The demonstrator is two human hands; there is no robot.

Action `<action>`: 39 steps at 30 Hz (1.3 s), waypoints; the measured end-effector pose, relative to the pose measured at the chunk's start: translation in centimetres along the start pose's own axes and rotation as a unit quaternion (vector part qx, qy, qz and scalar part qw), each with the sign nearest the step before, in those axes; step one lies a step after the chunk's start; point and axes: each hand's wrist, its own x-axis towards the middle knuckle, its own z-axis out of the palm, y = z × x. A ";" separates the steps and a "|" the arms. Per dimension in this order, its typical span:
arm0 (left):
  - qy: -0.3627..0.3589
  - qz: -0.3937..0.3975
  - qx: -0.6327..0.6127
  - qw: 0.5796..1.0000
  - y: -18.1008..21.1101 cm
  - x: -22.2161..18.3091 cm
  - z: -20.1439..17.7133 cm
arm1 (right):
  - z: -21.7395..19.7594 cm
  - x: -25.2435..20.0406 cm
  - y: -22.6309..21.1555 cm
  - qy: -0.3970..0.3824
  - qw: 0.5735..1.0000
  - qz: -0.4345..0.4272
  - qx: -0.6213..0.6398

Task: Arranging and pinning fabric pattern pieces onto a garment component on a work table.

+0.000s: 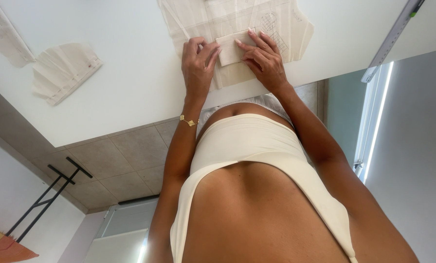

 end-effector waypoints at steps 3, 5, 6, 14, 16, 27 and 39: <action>0.001 0.041 0.033 0.999 -1.4 -0.7 0.1 | 0.1 0.1 0.0 -0.001 1.000 -0.001 0.000; -0.005 0.050 0.062 0.997 -1.9 -1.1 0.3 | 0.0 0.0 0.0 -0.006 1.000 0.005 0.008; -0.005 0.050 0.062 0.997 -2.2 -1.2 0.4 | -0.1 0.0 0.0 -0.006 1.000 0.005 0.007; -0.010 0.044 0.050 0.998 -3.6 -1.5 1.0 | -0.2 2.7 -0.8 -0.001 0.995 0.062 -0.081; -0.018 0.041 0.045 0.998 -3.4 -1.5 0.8 | 1.0 3.4 -0.5 -0.015 0.994 0.049 -0.093; -0.011 0.025 0.036 0.999 -2.5 -2.0 2.0 | 1.5 4.2 -1.6 -0.128 0.968 0.041 -0.214; 0.034 0.193 0.150 0.969 -1.4 -2.0 2.5 | 2.7 1.6 -1.8 -0.006 0.967 0.243 -0.072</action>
